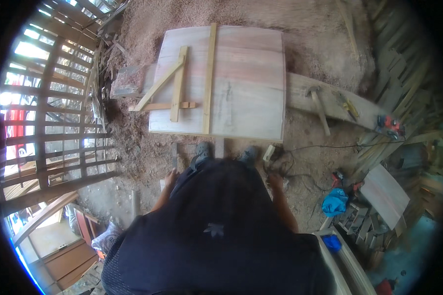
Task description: Measuring, hammering, and routing wooden panels in a workshop environment.
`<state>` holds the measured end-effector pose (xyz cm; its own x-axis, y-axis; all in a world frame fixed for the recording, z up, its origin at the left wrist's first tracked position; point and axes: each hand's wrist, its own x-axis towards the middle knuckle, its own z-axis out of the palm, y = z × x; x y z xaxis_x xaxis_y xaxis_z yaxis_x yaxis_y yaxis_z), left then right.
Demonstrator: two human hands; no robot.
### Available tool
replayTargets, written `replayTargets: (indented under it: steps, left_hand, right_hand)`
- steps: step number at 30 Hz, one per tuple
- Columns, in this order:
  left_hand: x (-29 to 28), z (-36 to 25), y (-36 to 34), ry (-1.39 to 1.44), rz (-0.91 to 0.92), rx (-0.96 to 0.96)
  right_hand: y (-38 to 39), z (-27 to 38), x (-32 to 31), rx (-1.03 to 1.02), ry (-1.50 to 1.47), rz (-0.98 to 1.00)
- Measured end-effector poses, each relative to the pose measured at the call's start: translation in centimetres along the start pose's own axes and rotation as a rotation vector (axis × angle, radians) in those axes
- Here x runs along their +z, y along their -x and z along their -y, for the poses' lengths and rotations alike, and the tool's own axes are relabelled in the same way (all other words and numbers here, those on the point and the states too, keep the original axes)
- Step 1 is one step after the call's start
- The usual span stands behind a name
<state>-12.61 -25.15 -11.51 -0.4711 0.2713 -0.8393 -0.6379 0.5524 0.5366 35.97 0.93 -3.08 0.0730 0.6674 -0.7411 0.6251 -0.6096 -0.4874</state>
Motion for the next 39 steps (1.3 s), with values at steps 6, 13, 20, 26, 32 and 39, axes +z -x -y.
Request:
replayTargets:
  steps: [6,13,20,26,32,39]
  left_hand:
    - [0.6,0.3,0.9,0.042,-0.038,0.016]
    - [1.2,0.0,1.5,0.046,-0.001,0.054]
    - [0.5,0.6,0.9,0.024,-0.007,0.020]
    - [1.0,0.7,1.3,0.029,-0.039,0.011]
    - [0.2,1.6,1.3,0.058,-0.045,-0.021]
    - [1.1,0.5,1.1,-0.011,0.002,-0.017]
  right_hand:
    - [0.0,-1.1,0.9,0.048,0.026,-0.032]
    - [-2.1,-4.7,0.7,0.053,-0.066,0.058]
    - [-1.1,-2.3,0.5,0.064,-0.064,0.045]
    - [-0.6,-1.7,0.4,0.102,-0.061,0.030]
    - [-0.4,-1.5,1.1,0.092,-0.063,0.016]
    - [-6.3,-11.2,1.3,0.009,-0.452,0.084]
